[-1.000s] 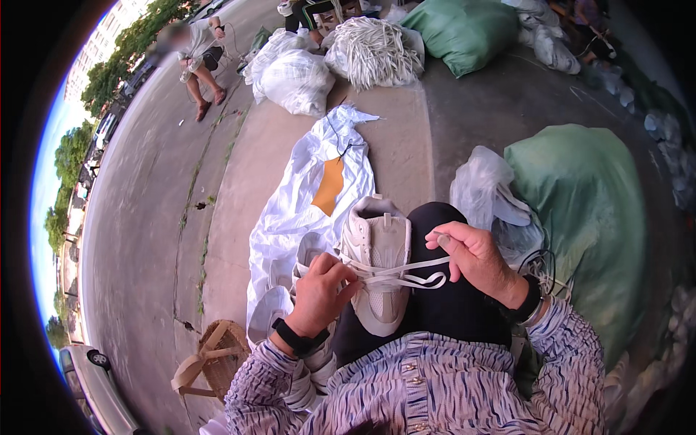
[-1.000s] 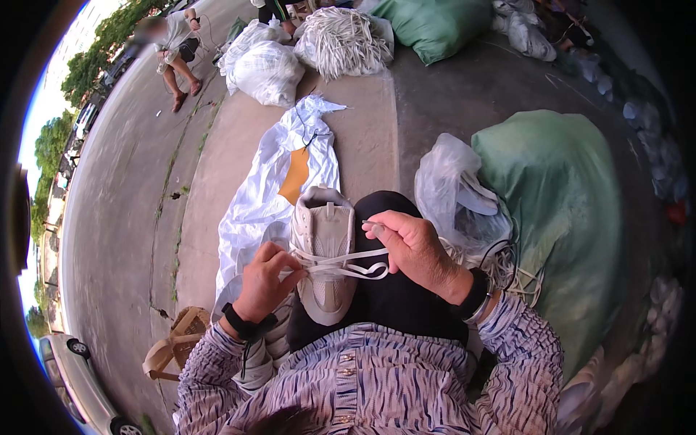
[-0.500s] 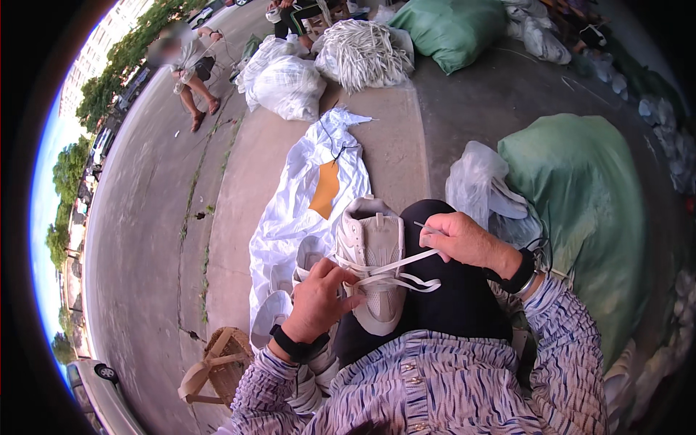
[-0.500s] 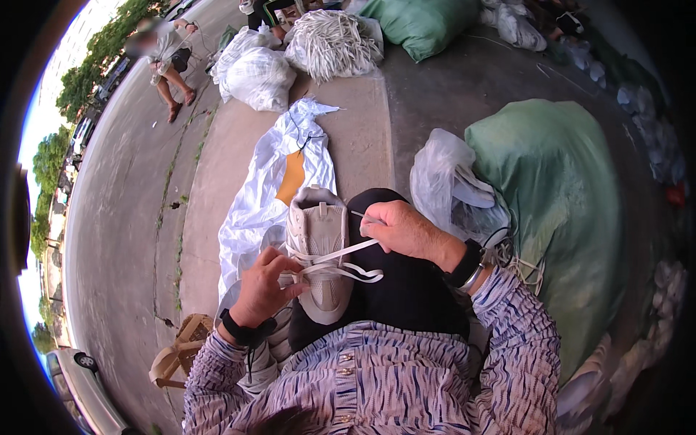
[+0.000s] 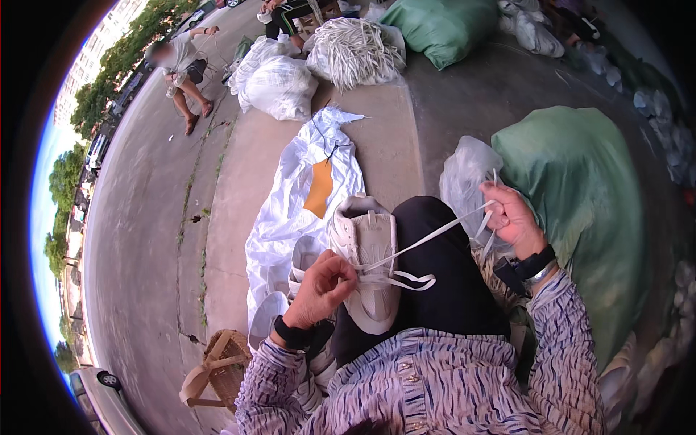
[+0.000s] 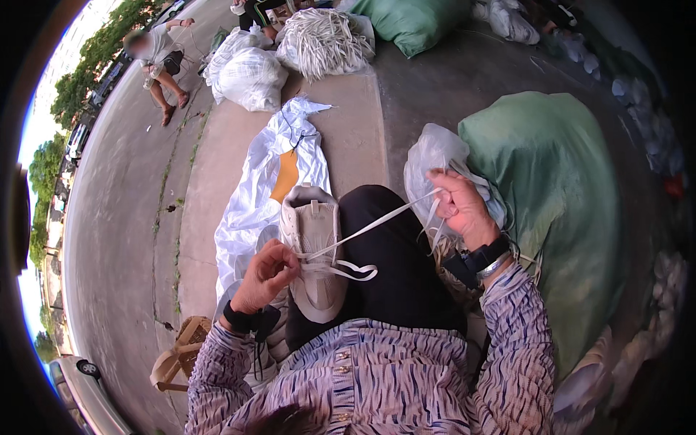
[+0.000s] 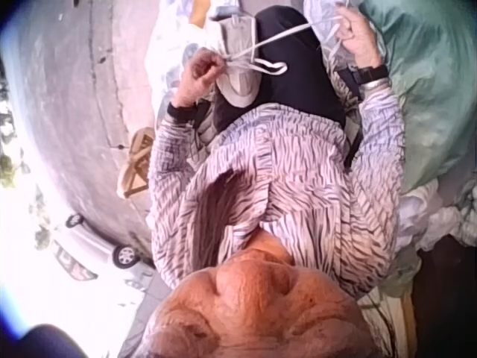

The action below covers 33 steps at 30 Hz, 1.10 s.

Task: Insert and pull laces through the eyelets of a shoe upper.

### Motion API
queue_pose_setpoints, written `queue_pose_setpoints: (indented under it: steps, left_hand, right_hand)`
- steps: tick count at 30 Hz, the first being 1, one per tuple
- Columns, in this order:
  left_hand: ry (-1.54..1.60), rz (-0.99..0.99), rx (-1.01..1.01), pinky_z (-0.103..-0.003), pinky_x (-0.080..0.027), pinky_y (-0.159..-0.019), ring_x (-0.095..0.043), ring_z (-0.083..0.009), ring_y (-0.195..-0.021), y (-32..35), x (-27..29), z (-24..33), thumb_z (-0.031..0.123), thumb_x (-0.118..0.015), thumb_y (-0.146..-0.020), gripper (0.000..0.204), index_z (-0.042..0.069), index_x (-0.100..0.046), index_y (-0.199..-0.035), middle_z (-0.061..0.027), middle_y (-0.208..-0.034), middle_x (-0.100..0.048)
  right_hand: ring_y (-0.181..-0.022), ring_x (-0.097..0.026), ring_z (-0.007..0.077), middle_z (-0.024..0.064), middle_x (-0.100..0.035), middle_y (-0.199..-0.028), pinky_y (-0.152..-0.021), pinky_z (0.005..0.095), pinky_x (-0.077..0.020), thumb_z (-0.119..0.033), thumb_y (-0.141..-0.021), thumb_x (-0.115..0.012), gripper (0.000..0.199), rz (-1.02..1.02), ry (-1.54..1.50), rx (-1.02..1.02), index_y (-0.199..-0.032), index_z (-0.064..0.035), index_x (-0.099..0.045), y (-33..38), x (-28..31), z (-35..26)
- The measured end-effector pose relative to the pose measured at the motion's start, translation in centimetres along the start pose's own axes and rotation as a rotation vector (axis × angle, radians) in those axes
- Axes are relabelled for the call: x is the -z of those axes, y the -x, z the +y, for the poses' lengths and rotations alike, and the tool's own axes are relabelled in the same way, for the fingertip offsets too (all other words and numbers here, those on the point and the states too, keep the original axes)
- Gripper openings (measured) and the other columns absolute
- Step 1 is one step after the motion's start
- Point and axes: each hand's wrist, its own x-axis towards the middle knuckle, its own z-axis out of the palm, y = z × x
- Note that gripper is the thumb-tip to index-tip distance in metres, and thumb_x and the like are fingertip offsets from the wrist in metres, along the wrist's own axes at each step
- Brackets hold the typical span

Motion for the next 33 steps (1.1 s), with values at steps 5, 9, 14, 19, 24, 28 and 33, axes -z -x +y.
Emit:
queue_pose_setpoints:
  steps: [5,9,14,19,24,28,33]
  left_hand:
    - [-0.517,0.175,-0.178,-0.026,-0.044,-0.069,-0.048,-0.0117,-0.077,0.9,-1.4,-0.7,0.010,-0.074,-0.083,0.020,0.001,-0.060,-0.094,-0.0047,-0.095,-0.048]
    - [-0.233,0.395,-0.136,-0.026,-0.044,-0.069,-0.047,-0.0121,-0.076,1.7,-2.3,-2.1,0.007,-0.072,-0.084,0.028,0.000,-0.055,-0.105,-0.0065,-0.096,-0.050]
    - [-0.353,0.436,-0.085,-0.024,-0.044,-0.069,-0.048,-0.0102,-0.077,2.0,-1.2,-3.2,0.006,-0.069,-0.087,0.027,-0.001,-0.053,-0.108,-0.0054,-0.093,-0.051]
    - [-0.008,0.321,0.155,-0.019,-0.039,-0.051,-0.046,-0.0032,-0.060,1.8,0.4,-3.2,0.016,-0.061,-0.097,0.017,0.003,-0.052,-0.103,0.0037,-0.077,-0.051]
    - [-0.159,0.298,0.137,-0.022,-0.041,-0.056,-0.049,-0.0054,-0.065,1.6,1.1,-4.0,0.017,-0.059,-0.097,0.018,0.001,-0.053,-0.103,0.0019,-0.077,-0.051]
    - [-0.423,0.267,0.082,-0.034,-0.044,-0.062,-0.056,-0.0221,-0.070,1.7,1.8,-4.4,0.016,-0.059,-0.095,0.018,0.000,-0.055,-0.092,-0.0103,-0.077,-0.055]
    - [-0.748,0.318,-0.153,-0.040,-0.045,-0.063,-0.058,-0.0356,-0.074,2.2,3.5,-2.8,0.015,-0.060,-0.092,0.016,0.002,-0.055,-0.085,-0.0153,-0.081,-0.056]
  right_hand:
    - [-0.033,-0.030,0.0057,-0.0061,-0.043,-0.049,-0.033,0.0219,-0.0226,-0.019,-0.092,-0.065,0.008,0.097,-0.097,-0.031,-0.090,-0.0113,-0.062,-0.7,3.5,-0.8]
    - [-0.034,-0.032,0.0058,-0.0033,-0.048,-0.053,-0.034,0.0217,-0.0248,-0.023,-0.093,-0.063,0.017,0.046,-0.111,0.114,-0.095,-0.0066,-0.064,-1.0,4.4,-0.8]
    - [-0.044,-0.055,0.0073,0.0064,-0.066,-0.073,-0.039,0.0192,-0.0345,-0.025,-0.098,-0.052,0.029,0.204,0.819,0.327,-0.101,0.0003,-0.066,1.5,-0.3,-0.5]
    - [-0.051,-0.063,0.0129,0.0096,-0.071,-0.084,-0.046,0.0235,-0.0444,-0.020,-0.097,-0.053,0.027,-0.345,0.873,0.126,-0.095,0.0028,-0.067,8.0,-6.2,1.7]
    - [-0.049,-0.062,0.0156,0.0095,-0.065,-0.070,-0.047,0.0276,-0.0480,-0.016,-0.098,-0.051,0.023,-0.544,1.224,0.539,-0.100,0.0009,-0.067,8.8,-9.7,7.4]
    - [-0.046,-0.059,0.0169,0.0106,-0.062,-0.064,-0.049,0.0283,-0.0486,-0.016,-0.096,-0.054,0.023,-0.565,1.199,-0.102,-0.103,0.0018,-0.066,8.3,-9.5,7.2]
    - [-0.071,-0.066,0.0311,0.0145,-0.067,-0.076,-0.065,0.0394,-0.0509,-0.016,-0.087,-0.063,0.016,-0.570,1.318,0.474,-0.090,-0.0025,-0.069,8.2,-8.4,3.4]
